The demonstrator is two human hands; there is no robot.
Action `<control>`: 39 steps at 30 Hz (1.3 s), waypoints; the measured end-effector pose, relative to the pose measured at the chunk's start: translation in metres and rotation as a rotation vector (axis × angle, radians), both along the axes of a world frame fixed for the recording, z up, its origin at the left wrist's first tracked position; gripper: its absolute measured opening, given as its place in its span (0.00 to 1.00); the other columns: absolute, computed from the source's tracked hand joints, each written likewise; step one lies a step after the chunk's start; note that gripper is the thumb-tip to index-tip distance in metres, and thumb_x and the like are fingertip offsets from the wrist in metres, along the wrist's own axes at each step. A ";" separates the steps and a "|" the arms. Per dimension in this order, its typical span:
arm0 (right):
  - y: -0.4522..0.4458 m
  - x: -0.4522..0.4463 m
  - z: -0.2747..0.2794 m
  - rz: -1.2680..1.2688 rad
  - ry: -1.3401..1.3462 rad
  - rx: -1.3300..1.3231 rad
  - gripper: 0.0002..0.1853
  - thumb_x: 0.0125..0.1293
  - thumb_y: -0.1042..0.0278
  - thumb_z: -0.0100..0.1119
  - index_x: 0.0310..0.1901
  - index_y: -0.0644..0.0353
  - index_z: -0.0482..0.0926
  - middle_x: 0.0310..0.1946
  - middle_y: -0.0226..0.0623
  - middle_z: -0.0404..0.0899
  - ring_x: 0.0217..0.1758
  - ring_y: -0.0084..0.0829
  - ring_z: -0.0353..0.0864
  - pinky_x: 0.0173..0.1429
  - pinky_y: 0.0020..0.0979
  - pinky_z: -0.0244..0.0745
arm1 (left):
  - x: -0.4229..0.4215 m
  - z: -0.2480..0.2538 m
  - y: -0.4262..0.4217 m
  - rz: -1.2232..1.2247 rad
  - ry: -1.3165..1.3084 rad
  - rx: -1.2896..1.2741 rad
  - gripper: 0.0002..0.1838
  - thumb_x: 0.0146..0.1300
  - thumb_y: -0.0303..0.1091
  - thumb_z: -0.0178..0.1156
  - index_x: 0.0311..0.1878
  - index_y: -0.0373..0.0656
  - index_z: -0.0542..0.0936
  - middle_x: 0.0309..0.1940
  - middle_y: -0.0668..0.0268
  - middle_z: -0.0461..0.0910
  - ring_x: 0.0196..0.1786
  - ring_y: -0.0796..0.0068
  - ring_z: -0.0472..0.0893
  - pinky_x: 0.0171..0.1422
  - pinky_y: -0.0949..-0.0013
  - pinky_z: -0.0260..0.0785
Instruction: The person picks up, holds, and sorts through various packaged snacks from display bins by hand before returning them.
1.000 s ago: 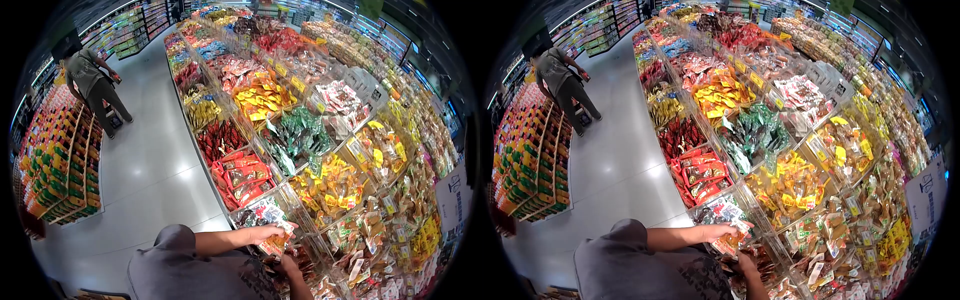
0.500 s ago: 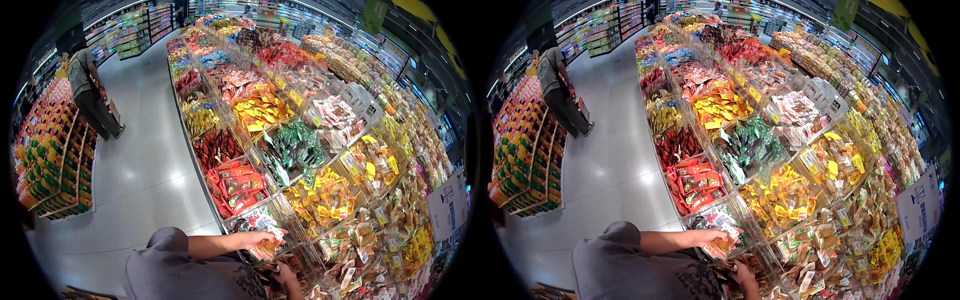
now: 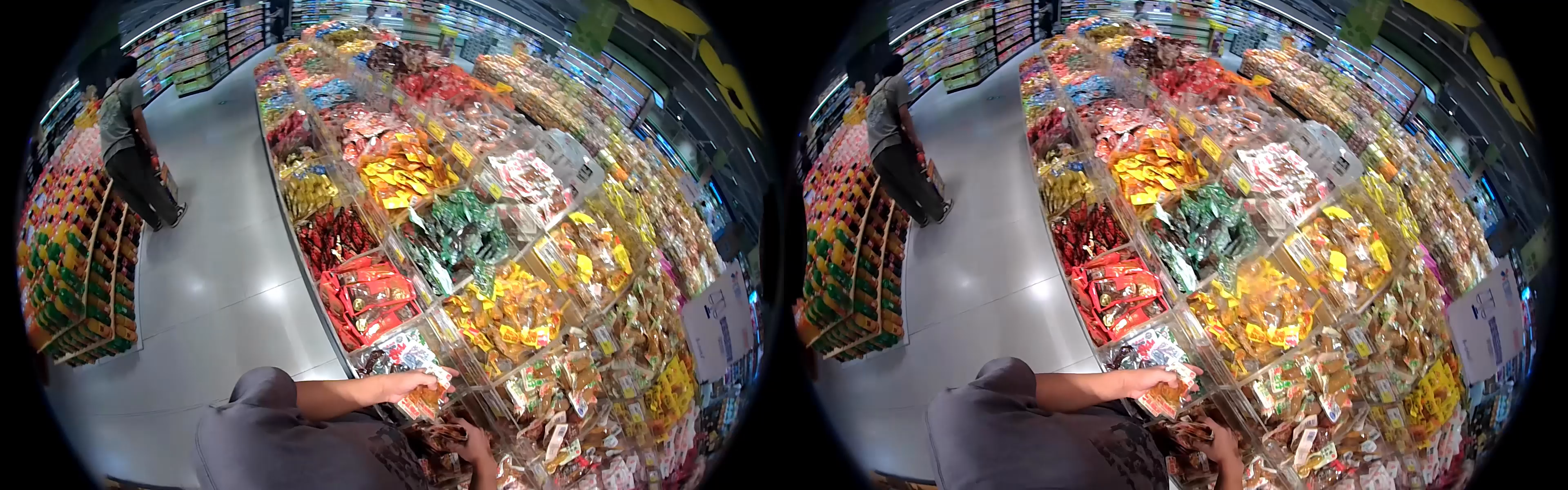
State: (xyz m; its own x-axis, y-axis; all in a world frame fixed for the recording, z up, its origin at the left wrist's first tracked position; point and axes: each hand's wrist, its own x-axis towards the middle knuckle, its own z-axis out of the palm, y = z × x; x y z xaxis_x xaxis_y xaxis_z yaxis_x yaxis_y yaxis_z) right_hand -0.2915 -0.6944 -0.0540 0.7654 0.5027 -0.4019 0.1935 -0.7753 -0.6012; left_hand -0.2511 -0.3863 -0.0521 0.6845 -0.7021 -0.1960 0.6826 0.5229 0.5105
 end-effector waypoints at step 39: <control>-0.056 -0.052 0.050 -0.479 -0.310 0.639 0.30 0.54 0.79 0.78 0.61 0.62 0.79 0.59 0.39 0.84 0.63 0.30 0.81 0.71 0.34 0.72 | -0.080 0.027 -0.040 0.509 0.123 0.248 0.37 0.60 0.24 0.48 0.78 0.43 0.62 0.60 0.53 0.79 0.55 0.58 0.82 0.62 0.51 0.79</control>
